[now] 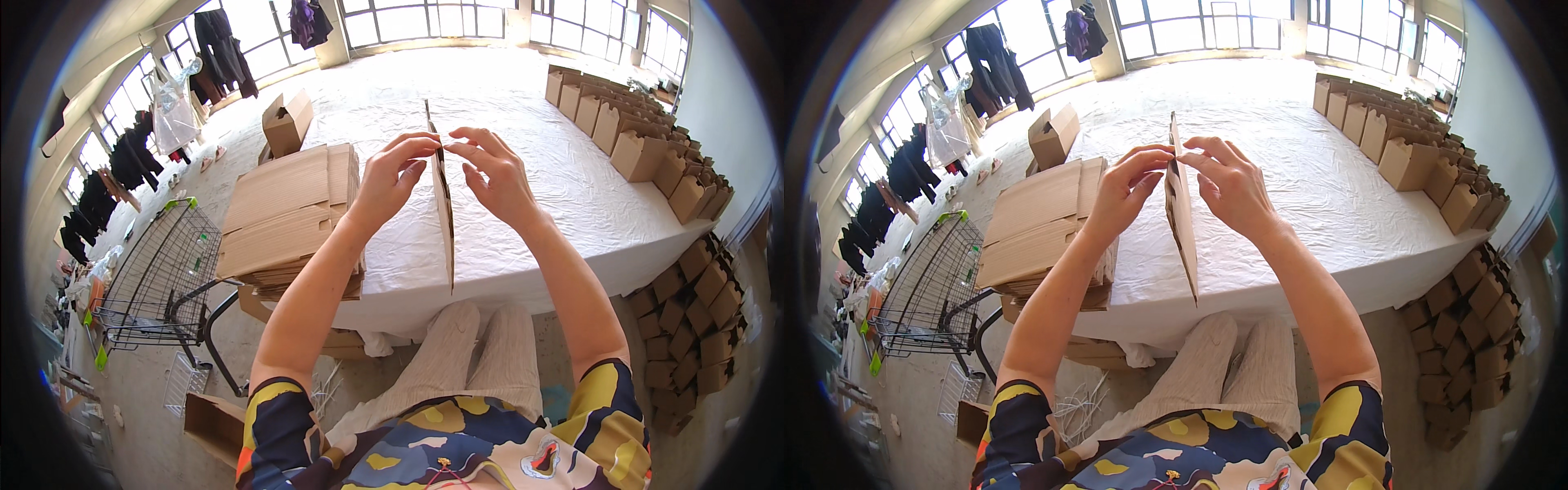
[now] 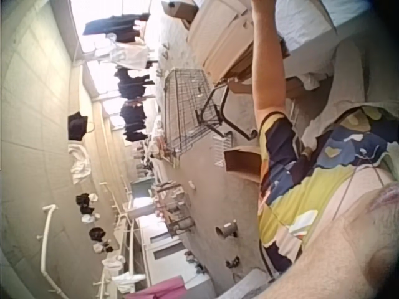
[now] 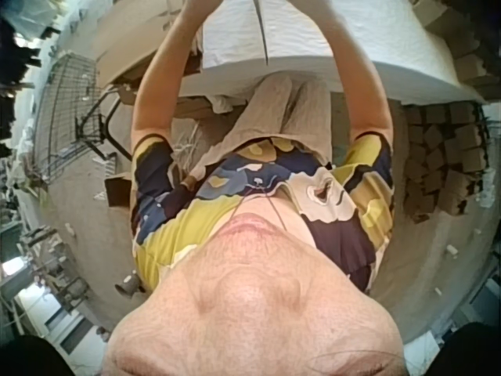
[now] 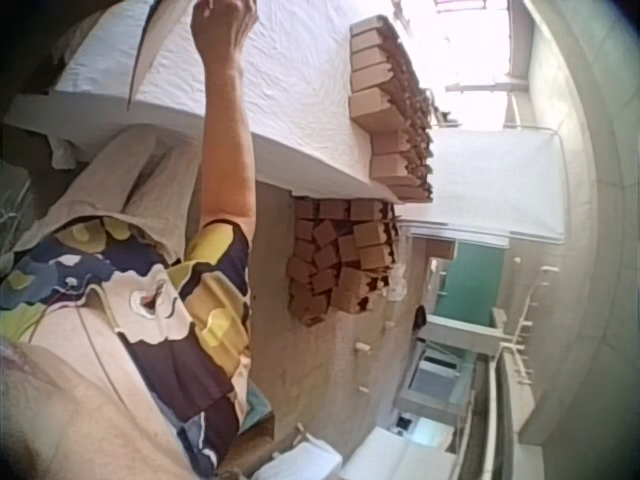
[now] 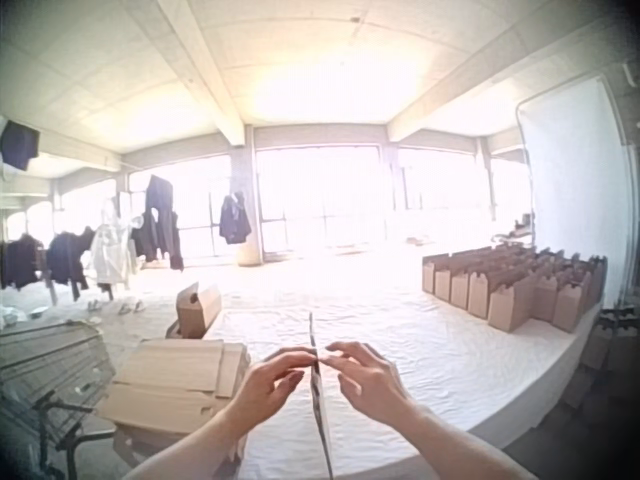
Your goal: The person picks up flat cardboard sheets one at a time from a stack, folds the sides and flaps to form boxes, and places each assembled box on a table alongside a row of others.
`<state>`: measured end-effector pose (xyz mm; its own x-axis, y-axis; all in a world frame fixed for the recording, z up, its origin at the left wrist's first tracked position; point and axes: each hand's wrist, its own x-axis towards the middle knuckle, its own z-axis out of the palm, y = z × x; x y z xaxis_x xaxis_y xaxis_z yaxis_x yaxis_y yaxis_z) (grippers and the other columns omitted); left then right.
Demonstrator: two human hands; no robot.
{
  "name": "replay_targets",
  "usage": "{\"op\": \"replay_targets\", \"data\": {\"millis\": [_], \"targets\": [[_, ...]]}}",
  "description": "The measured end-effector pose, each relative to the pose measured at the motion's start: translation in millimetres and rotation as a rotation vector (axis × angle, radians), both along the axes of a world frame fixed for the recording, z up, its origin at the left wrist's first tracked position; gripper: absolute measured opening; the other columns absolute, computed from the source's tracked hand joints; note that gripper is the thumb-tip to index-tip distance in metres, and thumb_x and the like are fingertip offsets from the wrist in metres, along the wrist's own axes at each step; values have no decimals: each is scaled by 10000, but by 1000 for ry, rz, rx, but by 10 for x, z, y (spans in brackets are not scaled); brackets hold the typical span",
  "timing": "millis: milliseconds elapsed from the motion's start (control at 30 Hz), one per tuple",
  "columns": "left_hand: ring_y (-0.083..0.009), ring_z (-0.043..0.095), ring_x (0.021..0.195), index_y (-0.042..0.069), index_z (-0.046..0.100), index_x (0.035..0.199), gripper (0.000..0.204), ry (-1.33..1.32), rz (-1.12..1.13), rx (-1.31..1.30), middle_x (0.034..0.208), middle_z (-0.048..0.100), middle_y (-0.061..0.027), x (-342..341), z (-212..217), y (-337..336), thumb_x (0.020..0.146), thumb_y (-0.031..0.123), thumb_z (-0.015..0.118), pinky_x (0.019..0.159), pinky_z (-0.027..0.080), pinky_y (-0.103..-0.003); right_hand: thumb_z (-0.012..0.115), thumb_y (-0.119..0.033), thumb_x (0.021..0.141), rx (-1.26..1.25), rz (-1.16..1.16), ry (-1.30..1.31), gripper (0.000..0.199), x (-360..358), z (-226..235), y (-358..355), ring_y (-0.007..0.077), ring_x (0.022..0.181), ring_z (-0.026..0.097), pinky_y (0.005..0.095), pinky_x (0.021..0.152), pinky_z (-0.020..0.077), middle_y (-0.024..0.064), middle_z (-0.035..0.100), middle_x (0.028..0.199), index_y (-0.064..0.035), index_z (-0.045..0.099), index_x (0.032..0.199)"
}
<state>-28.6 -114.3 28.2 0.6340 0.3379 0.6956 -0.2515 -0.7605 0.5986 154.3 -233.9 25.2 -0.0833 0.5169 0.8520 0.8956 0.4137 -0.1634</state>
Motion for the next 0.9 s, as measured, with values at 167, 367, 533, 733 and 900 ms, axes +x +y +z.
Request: {"op": "replay_targets", "data": {"millis": [167, 367, 533, 733, 900], "targets": [[-230, 693, 1114, 1, 684, 1182, 340, -48, 6, 131, 1243, 661, -103, 86, 64, -114, 883, -146, 616, 936, 609, -323, 764, 79, 741, 36, -31, -15, 459, -5, 12, -93, 272, 1133, 642, 389, 884, 591, 36, 662, 1233, -100, 679, 1156], [-241, 700, 1094, 28, 700, 1172, 342, 12, -76, 192, 1222, 685, -85, 307, 147, -273, 888, -142, 611, 911, 613, -331, 819, 45, 703, 92, -77, 6, 457, 181, -5, -289, 274, 1132, 636, 391, 883, 584, 31, 663, 1194, -83, 643, 1104], [-293, 716, 1023, 43, 701, 1141, 308, -4, -87, 257, 1174, 704, -86, 469, 118, -318, 875, -108, 658, 840, 602, -361, 824, 35, 710, 76, -142, -44, 442, 326, 0, -434, 273, 1141, 636, 400, 875, 583, 26, 667, 1179, -94, 632, 1087], [-257, 700, 980, 70, 707, 1061, 253, 167, -24, 472, 1157, 670, -48, 508, 320, -335, 856, -78, 710, 836, 592, -342, 839, 15, 710, -14, -134, -115, 398, 538, 130, -618, 258, 1035, 651, 397, 880, 567, 12, 648, 1071, -117, 650, 1034], [-265, 678, 991, 72, 703, 1003, 169, 281, -64, 652, 1152, 648, -28, 578, 522, -417, 874, -36, 685, 811, 564, -394, 843, -43, 728, -135, -140, -270, 219, 591, 273, -765, 227, 934, 654, 395, 890, 534, 4, 627, 995, -92, 683, 870]]}}
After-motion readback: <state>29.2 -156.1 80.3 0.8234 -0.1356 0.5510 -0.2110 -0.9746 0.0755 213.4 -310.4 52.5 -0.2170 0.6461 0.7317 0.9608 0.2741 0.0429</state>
